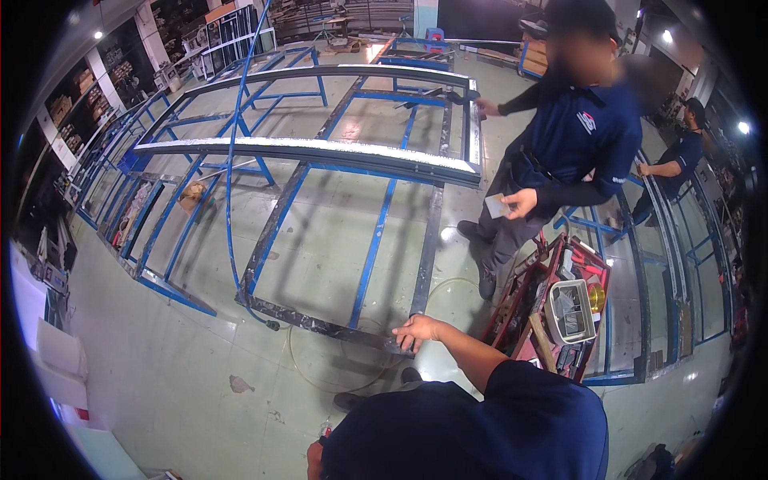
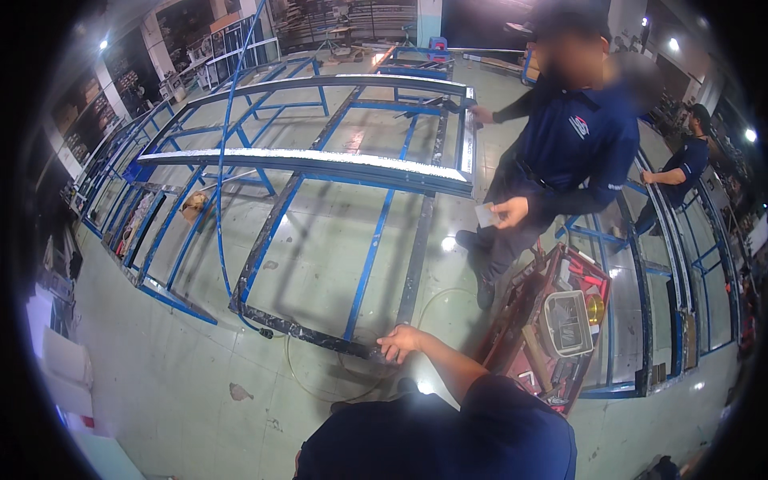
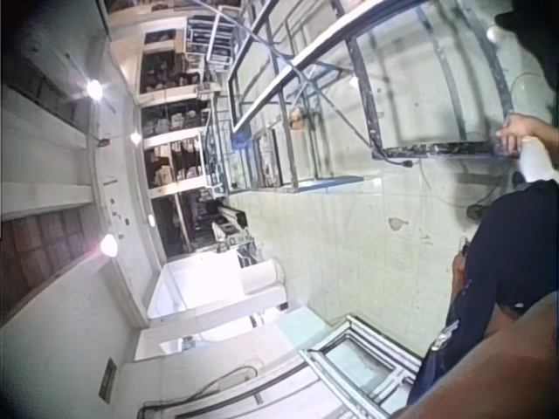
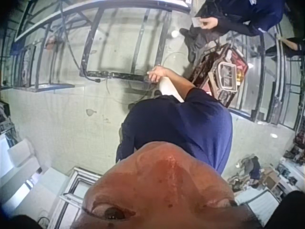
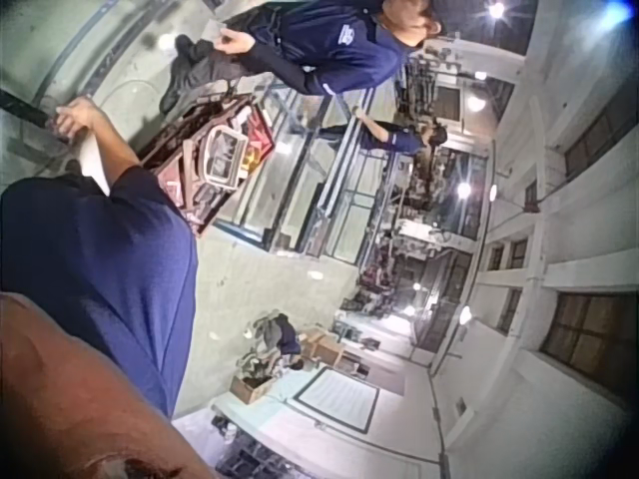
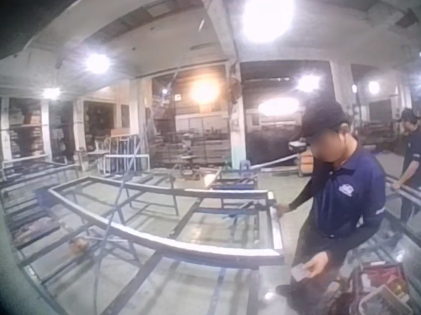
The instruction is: The person holds a cutter and a cloth while assisting another worker in clamping a metal window frame with a C-clamp. The person then walks across the workshop to a table and picks up a black phone case.
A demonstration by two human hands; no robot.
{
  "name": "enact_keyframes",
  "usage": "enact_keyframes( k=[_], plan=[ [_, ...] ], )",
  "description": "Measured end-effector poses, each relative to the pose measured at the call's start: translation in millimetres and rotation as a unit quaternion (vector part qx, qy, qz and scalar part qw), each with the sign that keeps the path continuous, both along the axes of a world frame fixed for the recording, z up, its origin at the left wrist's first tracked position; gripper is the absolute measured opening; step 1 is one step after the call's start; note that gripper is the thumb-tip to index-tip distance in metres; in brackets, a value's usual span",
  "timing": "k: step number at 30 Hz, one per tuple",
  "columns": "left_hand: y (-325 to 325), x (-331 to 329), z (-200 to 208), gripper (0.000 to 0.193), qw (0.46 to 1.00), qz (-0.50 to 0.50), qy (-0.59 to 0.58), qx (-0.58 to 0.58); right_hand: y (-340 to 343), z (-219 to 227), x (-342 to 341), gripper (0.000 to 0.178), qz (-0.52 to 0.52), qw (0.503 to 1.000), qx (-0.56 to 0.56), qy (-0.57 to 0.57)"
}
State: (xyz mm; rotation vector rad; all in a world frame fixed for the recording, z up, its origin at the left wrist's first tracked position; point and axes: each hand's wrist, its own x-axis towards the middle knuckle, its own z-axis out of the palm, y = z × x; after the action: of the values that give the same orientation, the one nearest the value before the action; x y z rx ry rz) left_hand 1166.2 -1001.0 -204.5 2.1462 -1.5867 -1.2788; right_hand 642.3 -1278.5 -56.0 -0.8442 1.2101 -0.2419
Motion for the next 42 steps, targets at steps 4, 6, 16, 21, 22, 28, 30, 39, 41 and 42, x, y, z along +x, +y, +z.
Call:
enact_keyframes(
  k=[4, 6, 16, 21, 22, 28, 30, 39, 41, 42],
  plan=[
    [0.1, -5.2, 17.6, 0.057, 1.0, -0.014, 0.021, -0.002, -2.8, -7.2, 2.6, 0.051, 0.007, 1.0, 0.001, -0.001],
    [-2.8, -8.0, 26.0, 0.057, 0.999, -0.027, 0.036, -0.003, -3.2, -7.3, 3.1, 0.05, 0.006, 1.0, 0.002, -0.002],
    [-1.7, 4.5, -14.1, 0.059, 0.991, -0.115, -0.069, 0.009, -2.6, -5.2, 4.5, 0.051, 0.0, 1.0, 0.002, -0.012],
    [-1.0, 6.5, -21.7, 0.058, 0.985, -0.151, -0.076, -0.017, -2.0, -6.0, 1.9, 0.05, 0.02, 1.0, -0.001, 0.001],
    [-1.9, 5.5, -20.3, 0.058, 0.985, -0.152, -0.076, -0.018, -1.2, -7.7, 1.0, 0.05, 0.017, 1.0, -0.004, -0.001],
    [0.8, 4.3, -16.2, 0.056, 0.988, -0.145, -0.048, -0.035, -1.7, -9.6, 1.1, 0.05, 0.009, 1.0, 0.001, -0.005],
    [2.0, 4.5, -16.4, 0.056, 0.988, -0.143, -0.049, -0.035, -2.4, -6.9, 2.0, 0.05, 0.004, 1.0, 0.005, -0.011],
    [11.1, -5.4, -9.2, 0.056, 0.995, -0.098, -0.035, -0.009, -3.0, -4.0, -0.4, 0.051, 0.015, 1.0, 0.004, -0.005],
    [11.7, -10.7, -7.5, 0.056, 0.994, -0.097, -0.058, 0.016, -3.5, -2.5, -0.8, 0.052, 0.02, 1.0, -0.001, 0.001],
    [15.9, -13.3, -5.7, 0.056, 0.991, -0.097, -0.079, 0.039, -4.1, -1.4, 0.1, 0.052, 0.027, 1.0, 0.001, -0.002]
  ],
)
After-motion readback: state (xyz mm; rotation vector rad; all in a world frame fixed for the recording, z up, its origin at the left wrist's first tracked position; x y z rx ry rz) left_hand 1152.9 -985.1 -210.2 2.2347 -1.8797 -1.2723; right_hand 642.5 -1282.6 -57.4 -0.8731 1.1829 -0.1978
